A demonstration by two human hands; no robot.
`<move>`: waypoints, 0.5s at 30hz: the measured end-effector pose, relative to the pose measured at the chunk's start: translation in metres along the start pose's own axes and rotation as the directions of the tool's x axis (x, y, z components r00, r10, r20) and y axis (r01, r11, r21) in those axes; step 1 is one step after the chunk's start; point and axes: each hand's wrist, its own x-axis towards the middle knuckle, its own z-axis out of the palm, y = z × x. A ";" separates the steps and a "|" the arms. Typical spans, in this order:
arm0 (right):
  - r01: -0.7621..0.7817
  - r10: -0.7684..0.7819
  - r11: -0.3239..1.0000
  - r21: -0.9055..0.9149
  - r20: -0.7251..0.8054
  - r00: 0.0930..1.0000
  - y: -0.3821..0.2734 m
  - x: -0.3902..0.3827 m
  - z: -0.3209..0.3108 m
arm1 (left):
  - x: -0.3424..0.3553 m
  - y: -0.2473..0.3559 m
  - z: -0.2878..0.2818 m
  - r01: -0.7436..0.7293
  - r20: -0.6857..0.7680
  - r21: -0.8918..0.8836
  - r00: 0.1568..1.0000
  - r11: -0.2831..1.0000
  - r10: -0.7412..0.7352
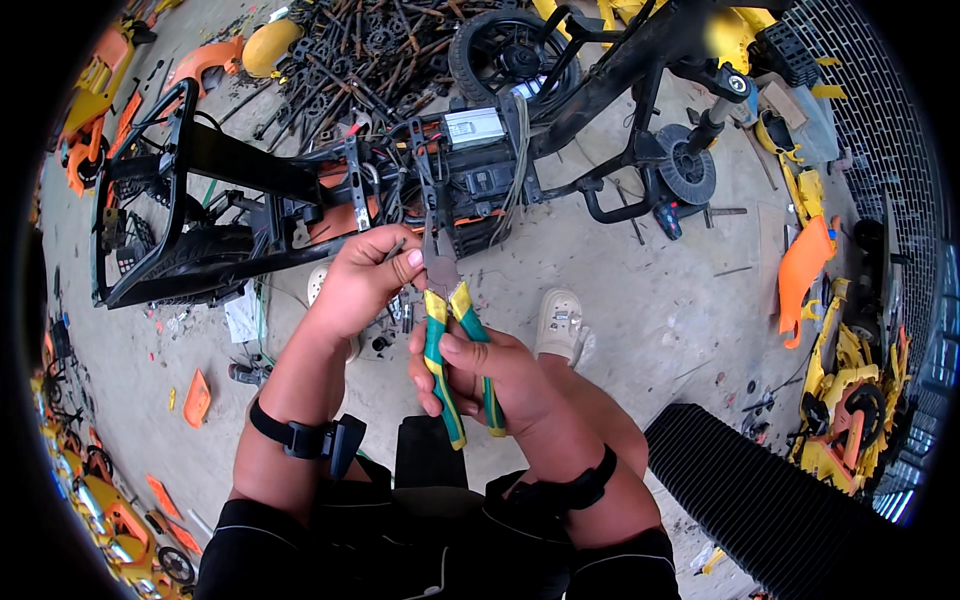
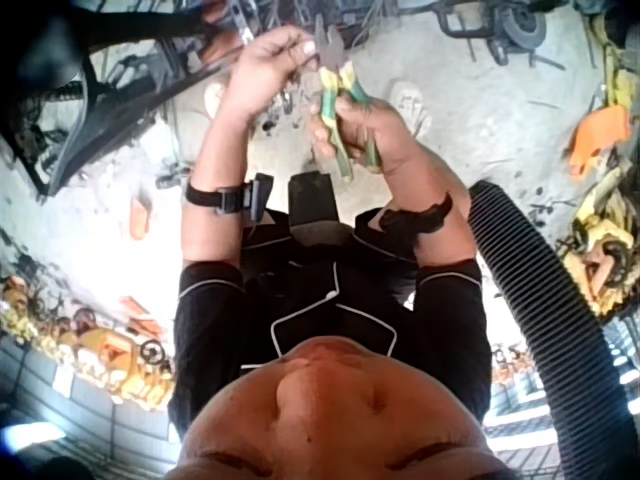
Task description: The person strips and cuts electrical wires on a motorcycle frame using a pair of pliers while sitting in a large service bay.
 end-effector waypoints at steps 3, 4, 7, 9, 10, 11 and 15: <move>0.040 -0.040 0.999 -0.014 -0.007 0.999 0.002 0.001 0.000 | 0.003 -0.005 0.004 -0.018 -0.014 -0.050 1.000 0.999 0.017; 0.052 -0.052 0.998 -0.037 -0.024 0.998 0.005 0.001 -0.001 | 0.004 -0.007 0.004 -0.013 -0.021 -0.082 1.000 0.997 0.011; 0.240 -0.232 0.969 -0.054 0.125 0.965 -0.006 -0.006 0.009 | 0.004 -0.008 -0.008 0.090 -0.267 -0.070 0.958 0.993 -0.106; 0.416 -0.401 0.909 0.005 0.279 0.873 -0.026 -0.019 0.012 | 0.005 -0.003 -0.012 0.074 -0.331 -0.085 0.939 0.994 -0.098; 0.487 -0.470 0.873 -0.013 0.242 0.849 -0.034 -0.024 0.008 | 0.004 0.004 -0.012 0.080 -0.326 -0.092 0.939 0.993 -0.106; 0.556 -0.540 0.830 -0.033 0.198 0.818 -0.037 -0.027 0.007 | 0.003 0.008 -0.011 0.093 -0.314 -0.100 0.942 0.991 -0.120; 0.315 -0.404 0.914 -0.253 -0.531 0.744 -0.036 -0.010 0.018 | -0.004 0.017 -0.011 0.065 -0.237 -0.116 0.967 0.991 -0.091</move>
